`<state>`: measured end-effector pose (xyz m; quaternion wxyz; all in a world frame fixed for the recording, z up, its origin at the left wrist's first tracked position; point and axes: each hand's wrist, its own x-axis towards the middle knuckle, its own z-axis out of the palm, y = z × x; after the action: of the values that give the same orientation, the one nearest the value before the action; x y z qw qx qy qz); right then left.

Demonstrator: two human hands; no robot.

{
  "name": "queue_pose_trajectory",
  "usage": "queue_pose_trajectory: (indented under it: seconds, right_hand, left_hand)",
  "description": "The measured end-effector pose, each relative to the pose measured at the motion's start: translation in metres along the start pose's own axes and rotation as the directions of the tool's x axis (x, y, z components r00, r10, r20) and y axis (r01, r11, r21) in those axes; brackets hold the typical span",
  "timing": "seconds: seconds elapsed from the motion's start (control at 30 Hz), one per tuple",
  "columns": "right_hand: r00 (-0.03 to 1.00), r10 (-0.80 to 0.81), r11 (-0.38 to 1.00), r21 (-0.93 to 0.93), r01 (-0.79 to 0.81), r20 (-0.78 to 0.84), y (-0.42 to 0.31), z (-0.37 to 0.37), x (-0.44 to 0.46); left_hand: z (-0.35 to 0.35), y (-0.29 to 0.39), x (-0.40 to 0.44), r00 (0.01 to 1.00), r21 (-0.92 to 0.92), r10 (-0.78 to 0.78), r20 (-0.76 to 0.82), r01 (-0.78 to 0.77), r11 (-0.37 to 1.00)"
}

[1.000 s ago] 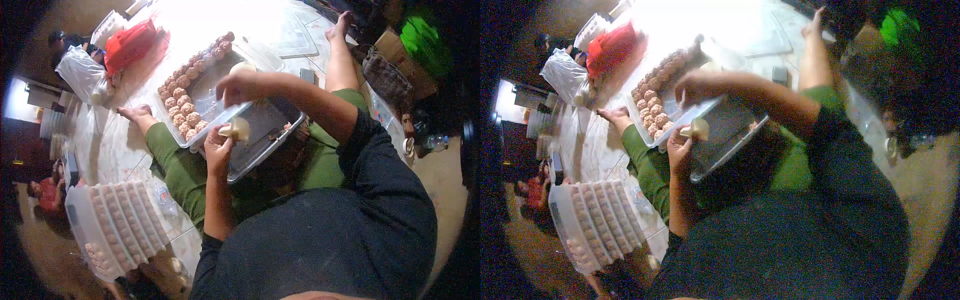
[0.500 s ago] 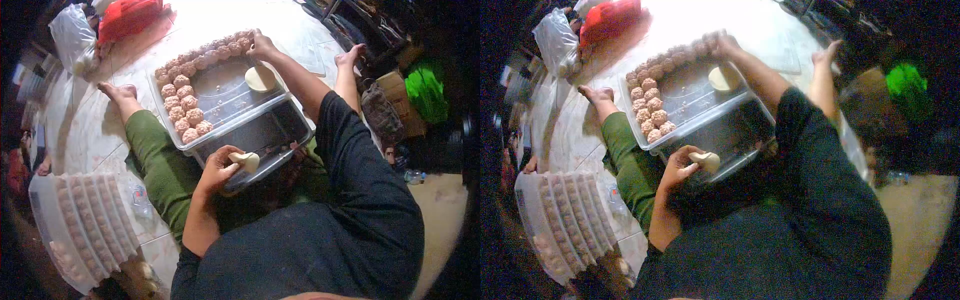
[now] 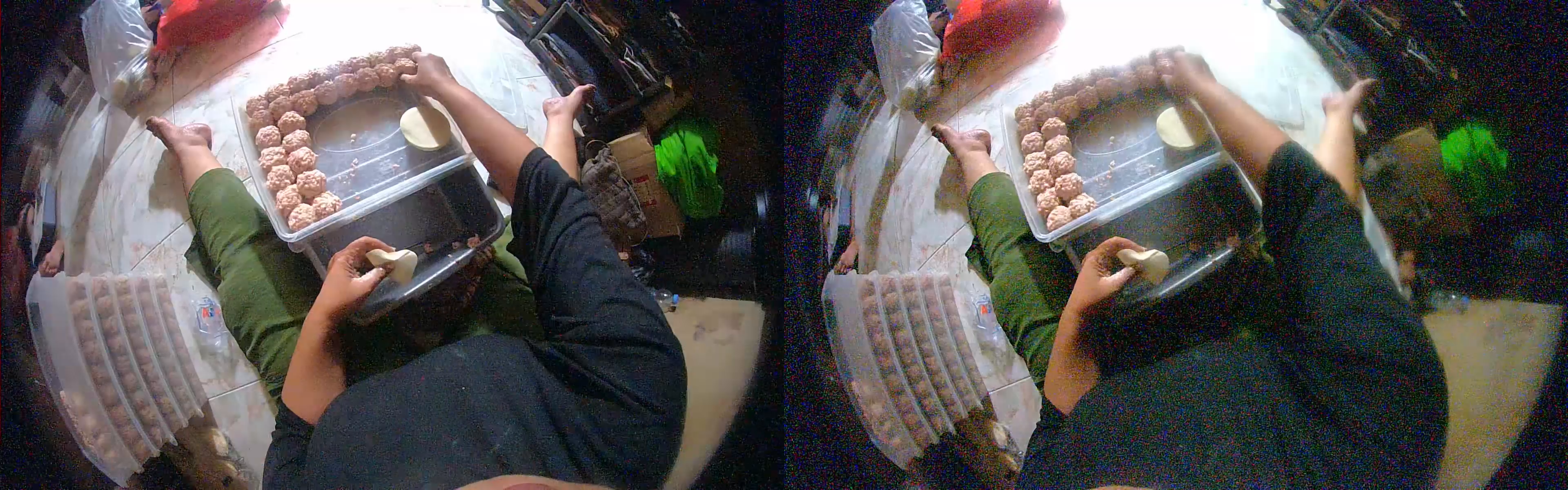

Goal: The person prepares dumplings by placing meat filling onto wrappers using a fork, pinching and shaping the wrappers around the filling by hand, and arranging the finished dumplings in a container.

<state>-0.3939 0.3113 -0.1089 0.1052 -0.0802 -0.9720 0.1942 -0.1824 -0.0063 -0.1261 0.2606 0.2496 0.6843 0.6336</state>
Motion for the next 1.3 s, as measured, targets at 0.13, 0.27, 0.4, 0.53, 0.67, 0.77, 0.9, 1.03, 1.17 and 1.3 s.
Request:
queue_pose_trajectory:
  seconds: [0.13, 0.27, 0.4, 0.53, 0.67, 0.77, 0.9, 1.03, 1.17, 1.3]
  right_hand:
    - [0.966, -0.223, 0.975, -0.038, 0.219, -0.132, -0.002, -0.001, -0.021]
    - [0.976, -0.121, 0.968, 0.195, 0.156, -0.180, -0.015, -0.015, -0.029]
    - [0.990, 0.121, 0.864, 0.499, -0.067, -0.076, -0.016, -0.021, -0.027]
    - [0.994, 0.002, 0.993, 0.117, 0.010, -0.108, -0.011, -0.013, -0.017]
    - [0.984, -0.012, 0.985, 0.170, 0.043, -0.180, -0.002, 0.004, -0.011]
    - [0.971, -0.021, 0.999, 0.032, 0.030, -0.237, 0.017, 0.012, -0.005]
    - [0.991, -0.131, 0.921, 0.370, 0.119, 0.007, -0.026, -0.060, -0.056]
    - [0.704, -0.370, 0.844, 0.537, -0.018, 0.606, -0.081, -0.121, -0.149]
    - [0.326, -0.334, 0.933, 0.259, 0.252, 0.885, -0.073, -0.063, -0.204]
    - [0.332, -0.270, 0.921, 0.141, 0.364, 0.904, -0.058, 0.014, -0.213]
  left_hand:
    - [0.003, 0.007, 0.001, 0.996, -0.085, -0.084, 0.008, 0.084, 0.993]
    - [0.003, 0.006, 0.003, 0.997, -0.099, -0.072, 0.011, 0.073, 0.992]
    - [0.005, 0.001, 0.002, 0.999, -0.111, -0.050, 0.003, 0.050, 0.993]
    - [0.005, 0.006, 0.002, 0.997, -0.109, -0.073, 0.008, 0.074, 0.991]
    - [0.005, 0.011, 0.001, 0.998, -0.105, -0.057, 0.000, 0.056, 0.993]
    - [0.001, 0.002, 0.002, 0.999, -0.136, 0.044, -0.007, -0.044, 0.990]
    - [-0.009, 0.015, -0.010, 0.985, 0.010, 0.144, -0.098, -0.144, 0.990]
    - [-0.023, 0.037, -0.023, 0.896, 0.384, 0.398, -0.197, -0.303, 0.872]
    - [-0.039, 0.049, -0.024, 0.676, 0.694, 0.699, -0.232, -0.388, 0.606]
    - [-0.049, 0.031, -0.026, 0.596, 0.609, 0.697, -0.400, -0.396, 0.687]
